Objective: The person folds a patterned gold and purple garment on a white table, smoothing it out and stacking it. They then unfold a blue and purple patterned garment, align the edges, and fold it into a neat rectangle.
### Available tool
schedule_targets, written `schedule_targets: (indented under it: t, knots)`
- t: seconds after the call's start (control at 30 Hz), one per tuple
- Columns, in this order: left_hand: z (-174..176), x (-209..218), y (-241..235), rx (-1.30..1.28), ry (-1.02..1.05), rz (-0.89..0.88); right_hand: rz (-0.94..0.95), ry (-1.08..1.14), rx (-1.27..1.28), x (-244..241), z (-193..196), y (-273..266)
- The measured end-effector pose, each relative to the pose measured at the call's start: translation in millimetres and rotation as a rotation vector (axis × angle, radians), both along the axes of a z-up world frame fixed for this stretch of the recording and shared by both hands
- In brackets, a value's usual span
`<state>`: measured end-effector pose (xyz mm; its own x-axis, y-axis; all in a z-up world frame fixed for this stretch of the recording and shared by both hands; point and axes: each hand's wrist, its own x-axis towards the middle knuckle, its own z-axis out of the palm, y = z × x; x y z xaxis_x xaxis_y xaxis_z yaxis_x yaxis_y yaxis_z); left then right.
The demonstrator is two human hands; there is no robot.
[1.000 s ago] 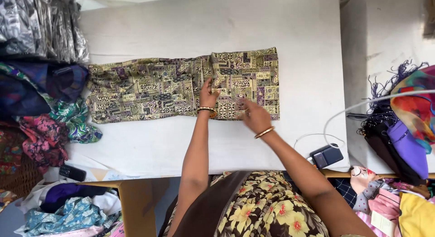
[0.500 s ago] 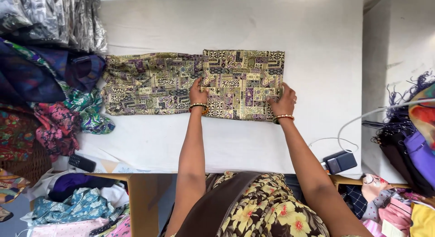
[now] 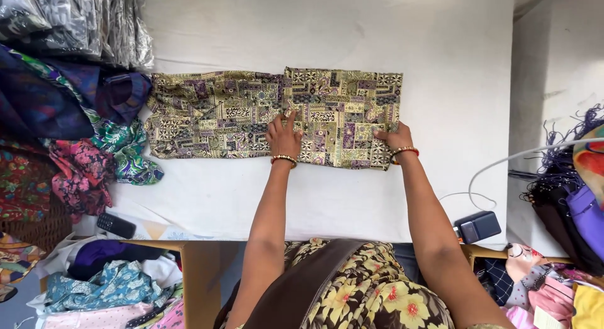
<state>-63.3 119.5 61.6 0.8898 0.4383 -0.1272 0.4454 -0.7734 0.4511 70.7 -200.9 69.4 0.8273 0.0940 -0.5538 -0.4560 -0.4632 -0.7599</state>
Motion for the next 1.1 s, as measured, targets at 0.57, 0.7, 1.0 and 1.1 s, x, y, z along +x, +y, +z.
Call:
schedule_targets:
  t: [0.57, 0.7, 1.0, 1.1]
  knots:
    - [13.8, 19.6, -149.2, -0.329, 0.055, -0.330, 0.111, -0.297, 0.016, -13.5, 173.6, -87.5]
    - [-34.5, -0.6, -102.9, -0.959, -0.253, -0.195, 0.442, -0.590, -0.046, -22.2, 149.3, 13.1]
    - [-20.4, -103.4, 71.5, -1.626, -0.526, 0.409, 0.668, -0.632, -0.021, -78.4, 47.9, 306.3]
    - [-35.6, -116.2, 109.2, -1.561, -0.651, 0.680, 0.797, -0.562, 0.157, -110.8, 88.4, 361.6]
